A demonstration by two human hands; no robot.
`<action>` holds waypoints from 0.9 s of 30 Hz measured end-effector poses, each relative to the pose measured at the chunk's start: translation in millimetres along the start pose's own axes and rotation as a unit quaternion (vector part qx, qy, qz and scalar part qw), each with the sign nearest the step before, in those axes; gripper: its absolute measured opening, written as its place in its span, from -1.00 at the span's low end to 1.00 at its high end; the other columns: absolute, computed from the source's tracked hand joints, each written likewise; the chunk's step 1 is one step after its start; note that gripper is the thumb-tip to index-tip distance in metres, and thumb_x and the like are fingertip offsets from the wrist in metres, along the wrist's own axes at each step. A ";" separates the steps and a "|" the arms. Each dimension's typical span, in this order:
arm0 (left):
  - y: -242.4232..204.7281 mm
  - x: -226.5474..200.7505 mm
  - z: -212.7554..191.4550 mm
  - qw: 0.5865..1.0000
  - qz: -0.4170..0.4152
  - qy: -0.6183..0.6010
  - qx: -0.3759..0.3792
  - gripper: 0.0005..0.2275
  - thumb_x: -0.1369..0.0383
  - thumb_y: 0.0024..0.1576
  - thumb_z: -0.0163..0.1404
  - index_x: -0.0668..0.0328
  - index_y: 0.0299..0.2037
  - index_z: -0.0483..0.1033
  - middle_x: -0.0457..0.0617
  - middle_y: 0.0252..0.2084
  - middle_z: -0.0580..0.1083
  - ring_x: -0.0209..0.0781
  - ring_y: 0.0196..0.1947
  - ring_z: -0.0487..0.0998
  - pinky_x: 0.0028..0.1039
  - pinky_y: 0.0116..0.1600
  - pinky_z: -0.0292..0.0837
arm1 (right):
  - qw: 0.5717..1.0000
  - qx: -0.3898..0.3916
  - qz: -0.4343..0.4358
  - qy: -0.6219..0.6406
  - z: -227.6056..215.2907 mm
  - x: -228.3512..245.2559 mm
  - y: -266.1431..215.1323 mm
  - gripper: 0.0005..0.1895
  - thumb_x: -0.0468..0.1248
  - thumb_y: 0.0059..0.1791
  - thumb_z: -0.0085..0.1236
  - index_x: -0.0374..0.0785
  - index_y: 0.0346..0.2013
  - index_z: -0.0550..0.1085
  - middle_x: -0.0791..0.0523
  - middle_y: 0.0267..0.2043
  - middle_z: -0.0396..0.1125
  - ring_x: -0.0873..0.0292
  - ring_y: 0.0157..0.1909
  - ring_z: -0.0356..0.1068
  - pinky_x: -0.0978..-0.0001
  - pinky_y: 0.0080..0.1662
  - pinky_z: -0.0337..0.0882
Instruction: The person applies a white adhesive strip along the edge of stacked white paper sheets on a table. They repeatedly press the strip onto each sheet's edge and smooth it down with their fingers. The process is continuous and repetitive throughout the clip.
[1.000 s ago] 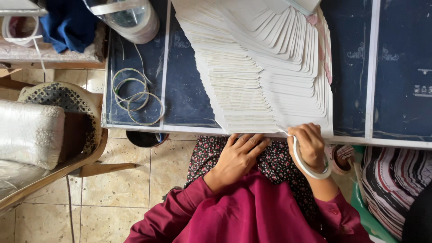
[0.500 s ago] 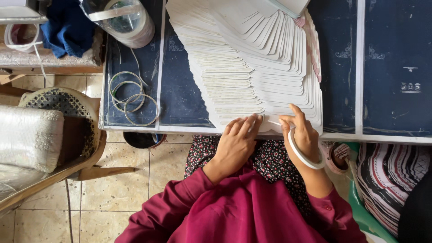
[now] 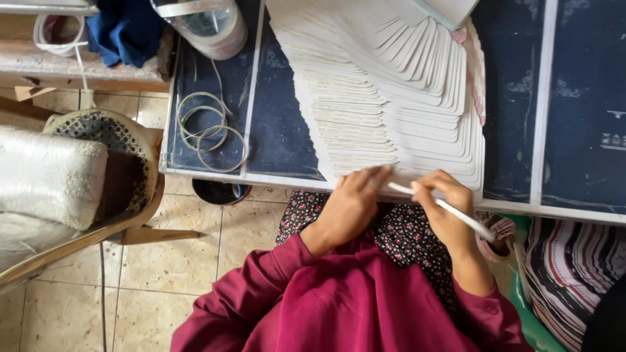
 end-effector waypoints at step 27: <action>-27.5 67.4 -65.9 0.956 -0.242 -0.145 -0.077 -0.38 0.36 -0.10 0.32 -0.17 0.26 0.50 -0.25 -0.21 0.48 -0.10 -0.06 0.40 -0.29 0.10 0.05 | 0.993 -0.025 0.037 -0.107 2.7 -59.5 -5.3 -0.74 -0.28 -0.13 0.50 -0.17 -0.54 0.50 0.16 -0.54 0.29 0.08 -0.37 0.33 0.35 -0.20 0.33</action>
Point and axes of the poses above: each hand's wrist, its own y-axis towards the middle knuckle, its own z-axis out of the palm, x = y × z, the point moved 7 cm from there along y, towards the middle knuckle
